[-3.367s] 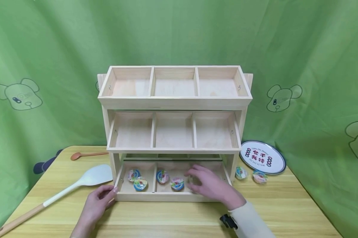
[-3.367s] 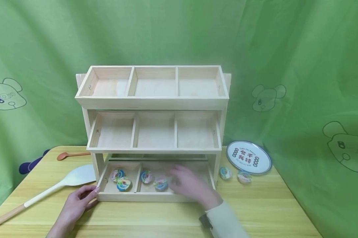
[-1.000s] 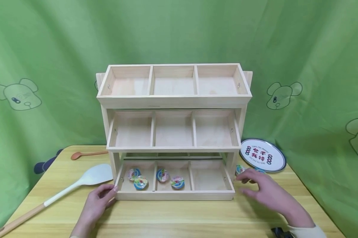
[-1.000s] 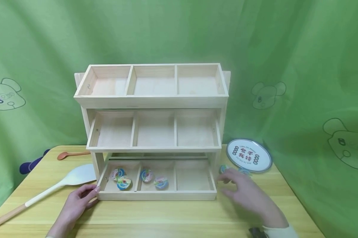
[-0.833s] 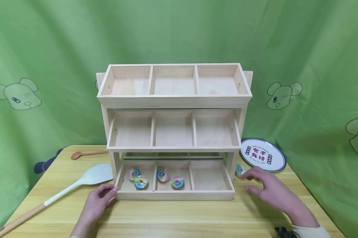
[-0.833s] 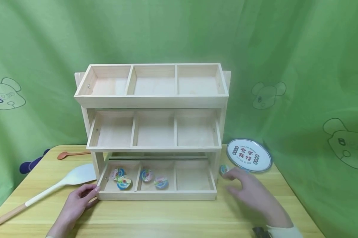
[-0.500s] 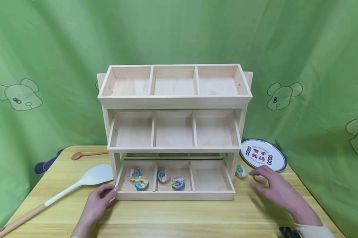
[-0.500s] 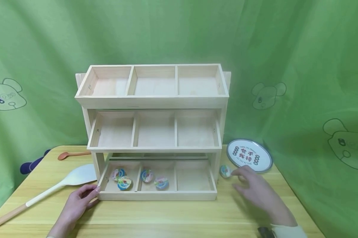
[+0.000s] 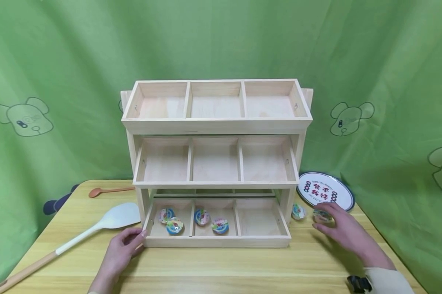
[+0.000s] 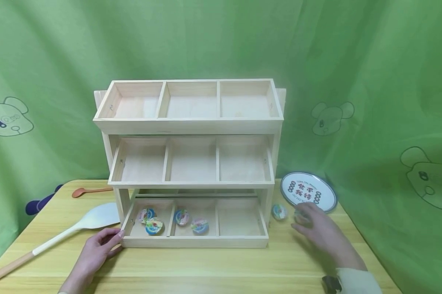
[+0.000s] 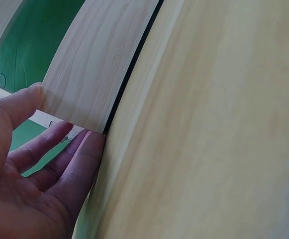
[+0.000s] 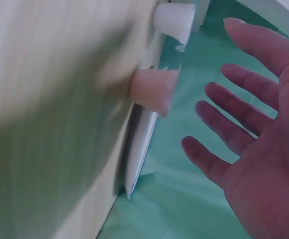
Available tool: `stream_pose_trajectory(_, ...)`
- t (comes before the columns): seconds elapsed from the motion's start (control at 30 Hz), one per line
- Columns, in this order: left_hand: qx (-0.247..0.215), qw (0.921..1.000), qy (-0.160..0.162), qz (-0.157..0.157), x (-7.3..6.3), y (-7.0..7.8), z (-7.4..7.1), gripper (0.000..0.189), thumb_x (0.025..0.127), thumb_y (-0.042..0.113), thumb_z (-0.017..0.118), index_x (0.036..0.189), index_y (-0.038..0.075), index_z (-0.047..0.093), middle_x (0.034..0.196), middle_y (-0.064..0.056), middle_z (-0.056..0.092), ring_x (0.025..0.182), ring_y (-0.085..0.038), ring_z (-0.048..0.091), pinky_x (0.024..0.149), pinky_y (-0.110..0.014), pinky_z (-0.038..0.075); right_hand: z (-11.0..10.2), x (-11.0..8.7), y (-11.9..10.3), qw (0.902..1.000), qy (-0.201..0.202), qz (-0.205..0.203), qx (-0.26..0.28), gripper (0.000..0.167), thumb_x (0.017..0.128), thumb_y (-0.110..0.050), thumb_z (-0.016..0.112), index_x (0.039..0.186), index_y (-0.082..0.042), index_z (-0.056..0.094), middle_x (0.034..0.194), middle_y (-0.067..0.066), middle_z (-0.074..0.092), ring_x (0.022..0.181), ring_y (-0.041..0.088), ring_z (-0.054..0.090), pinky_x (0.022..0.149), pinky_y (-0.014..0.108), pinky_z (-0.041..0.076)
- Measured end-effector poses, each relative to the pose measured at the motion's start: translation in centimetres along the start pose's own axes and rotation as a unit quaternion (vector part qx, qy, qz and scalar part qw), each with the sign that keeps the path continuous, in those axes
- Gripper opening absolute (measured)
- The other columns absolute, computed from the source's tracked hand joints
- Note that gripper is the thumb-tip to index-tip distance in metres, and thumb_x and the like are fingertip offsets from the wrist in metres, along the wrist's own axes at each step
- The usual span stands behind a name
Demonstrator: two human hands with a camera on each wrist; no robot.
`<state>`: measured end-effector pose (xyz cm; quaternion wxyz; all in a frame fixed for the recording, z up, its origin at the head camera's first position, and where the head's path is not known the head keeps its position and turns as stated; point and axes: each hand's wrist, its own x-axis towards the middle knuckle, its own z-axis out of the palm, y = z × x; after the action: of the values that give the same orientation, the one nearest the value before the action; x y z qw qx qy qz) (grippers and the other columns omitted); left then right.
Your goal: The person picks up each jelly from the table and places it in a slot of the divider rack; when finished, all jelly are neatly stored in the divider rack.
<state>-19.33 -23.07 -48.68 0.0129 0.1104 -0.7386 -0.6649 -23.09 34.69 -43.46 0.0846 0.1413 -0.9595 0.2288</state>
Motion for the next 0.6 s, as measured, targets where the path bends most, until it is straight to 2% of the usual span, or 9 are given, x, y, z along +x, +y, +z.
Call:
stream_pose_trajectory(0.2, 0.003, 1.0000, 0.001, 0.001, 0.0, 0.0, 0.1, 0.038, 0.095, 0.014, 0.068, 0.120, -0.012, 0.056, 0.114, -0.019, 0.059, 0.096, -0.018, 0.062, 0.087, -0.031, 0.058, 0.7, 0.3, 1.3, 0.9997, -0.025, 0.005, 0.006, 0.059, 0.087, -0.021, 0.076, 0.133, 0.007, 0.052, 0.139, 0.033, 0.041, 0.109, 0.049, 0.055, 0.096, 0.073, 0.037)
stream_pose_trajectory(0.37, 0.003, 1.0000, 0.002, -0.001, -0.1, 0.1, 0.2, 0.037, 0.095, 0.013, 0.067, 0.120, -0.012, 0.056, 0.113, -0.019, 0.059, 0.096, -0.020, 0.063, 0.086, -0.030, 0.058, 1.2, 0.5, 2.0, 0.9995, -0.031, 0.000, -0.001, 0.056, 0.087, -0.015, 0.074, 0.132, 0.009, 0.051, 0.141, 0.035, 0.037, 0.118, 0.055, 0.045, 0.100, 0.073, 0.032)
stream_pose_trajectory(0.5, 0.004, 1.0000, 0.001, 0.001, -0.2, 0.1, 0.1, 0.038, 0.095, 0.013, 0.067, 0.120, -0.012, 0.056, 0.113, -0.019, 0.059, 0.096, -0.020, 0.062, 0.086, -0.030, 0.058, 1.3, 0.7, 2.2, 0.9995, -0.031, -0.002, -0.004, 0.052, 0.088, -0.010, 0.071, 0.133, 0.009, 0.051, 0.139, 0.036, 0.039, 0.122, 0.057, 0.037, 0.101, 0.075, 0.029)
stream_pose_trajectory(0.6, 0.004, 1.0000, 0.002, 0.003, -0.1, 0.1, 0.2, 0.038, 0.095, 0.014, 0.067, 0.120, -0.012, 0.056, 0.113, -0.020, 0.058, 0.096, -0.020, 0.062, 0.086, -0.030, 0.058, 1.4, 0.8, 2.2, 0.9995, -0.031, -0.001, -0.005, 0.048, 0.090, -0.009, 0.068, 0.131, 0.009, 0.052, 0.135, 0.036, 0.043, 0.120, 0.057, 0.039, 0.099, 0.075, 0.030)
